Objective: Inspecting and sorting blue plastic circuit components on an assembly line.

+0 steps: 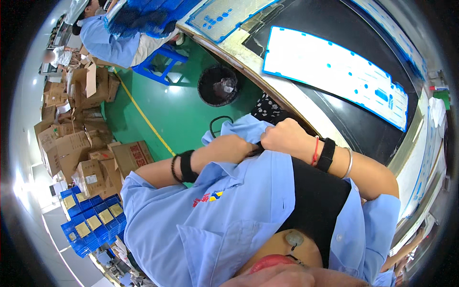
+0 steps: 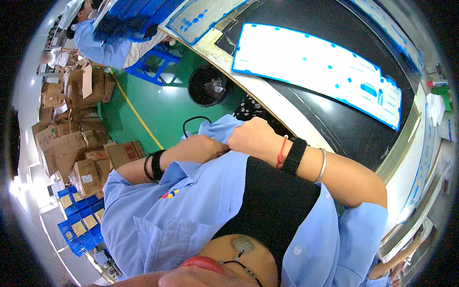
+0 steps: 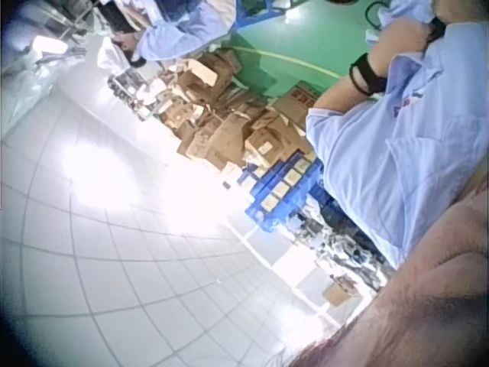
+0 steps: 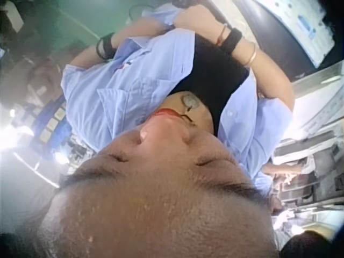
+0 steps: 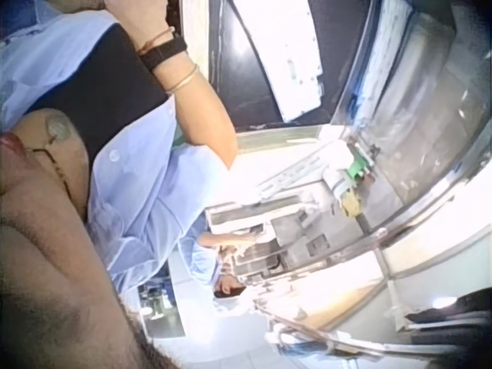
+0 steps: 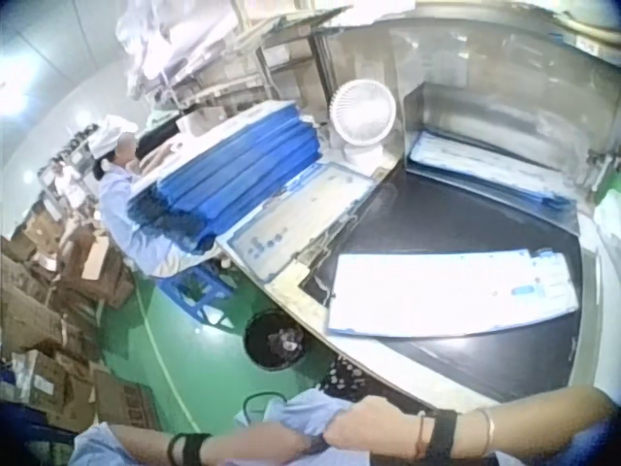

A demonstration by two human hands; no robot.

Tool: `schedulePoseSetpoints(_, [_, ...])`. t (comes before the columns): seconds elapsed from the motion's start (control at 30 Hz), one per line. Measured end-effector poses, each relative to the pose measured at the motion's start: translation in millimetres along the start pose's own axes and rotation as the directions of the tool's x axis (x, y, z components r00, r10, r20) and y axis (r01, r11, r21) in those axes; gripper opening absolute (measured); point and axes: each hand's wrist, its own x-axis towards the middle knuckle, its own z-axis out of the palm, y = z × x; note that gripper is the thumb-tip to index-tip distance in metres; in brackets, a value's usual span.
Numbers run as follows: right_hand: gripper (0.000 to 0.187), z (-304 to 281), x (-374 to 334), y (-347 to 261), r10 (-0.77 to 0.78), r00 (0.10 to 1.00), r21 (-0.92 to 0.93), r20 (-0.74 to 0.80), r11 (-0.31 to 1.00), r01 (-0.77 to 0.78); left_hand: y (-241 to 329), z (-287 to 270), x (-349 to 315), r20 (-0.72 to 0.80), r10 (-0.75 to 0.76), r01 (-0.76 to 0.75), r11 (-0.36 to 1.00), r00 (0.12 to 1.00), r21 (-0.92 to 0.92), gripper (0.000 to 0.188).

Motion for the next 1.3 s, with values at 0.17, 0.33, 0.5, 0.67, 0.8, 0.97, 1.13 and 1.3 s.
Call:
schedulePoseSetpoints(0.17, [0.012,4,-6,-3,-0.088,0.988,-0.100,-0.127,0.992,0.076,12,9,2,-0.144,0.010,0.013,0.987,0.990,0.161,0.018])
schedulePoseSetpoints(0.33, [0.012,-6,-11,7,-0.083,0.986,0.031,-0.145,0.996,0.088,15,12,8,-0.288,0.007,0.013,0.998,0.957,0.065,0.017])
schedulePoseSetpoints(0.5, [0.011,-30,-19,20,-0.134,0.974,0.338,0.184,0.939,0.066,-2,-8,16,-0.366,0.313,-0.362,0.930,0.876,-0.070,0.022])
schedulePoseSetpoints(0.67, [0.017,-96,-53,33,0.034,0.996,0.566,-0.082,0.824,0.019,26,-164,-28,-0.626,0.285,-0.424,0.902,0.725,-0.080,0.044])
schedulePoseSetpoints(0.8, [0.019,-146,-96,54,0.208,0.953,0.530,-0.220,0.846,-0.062,99,-262,-1,-0.897,0.397,-0.627,0.754,0.195,0.197,0.033])
schedulePoseSetpoints(0.97, [0.021,-197,-175,42,0.566,0.738,0.458,-0.367,0.801,-0.386,160,-370,48,-0.674,0.717,-0.965,0.263,0.179,0.023,0.038])
schedulePoseSetpoints(1.13, [0.023,-184,-255,44,0.829,0.413,0.673,-0.376,0.551,-0.494,208,-339,169,-0.190,0.926,-0.924,0.270,0.326,-0.269,0.025])
schedulePoseSetpoints(1.3, [0.038,-107,-306,94,0.902,0.043,0.806,-0.430,0.405,-0.432,189,-206,260,-0.126,0.722,-0.691,0.689,0.680,0.219,0.073])
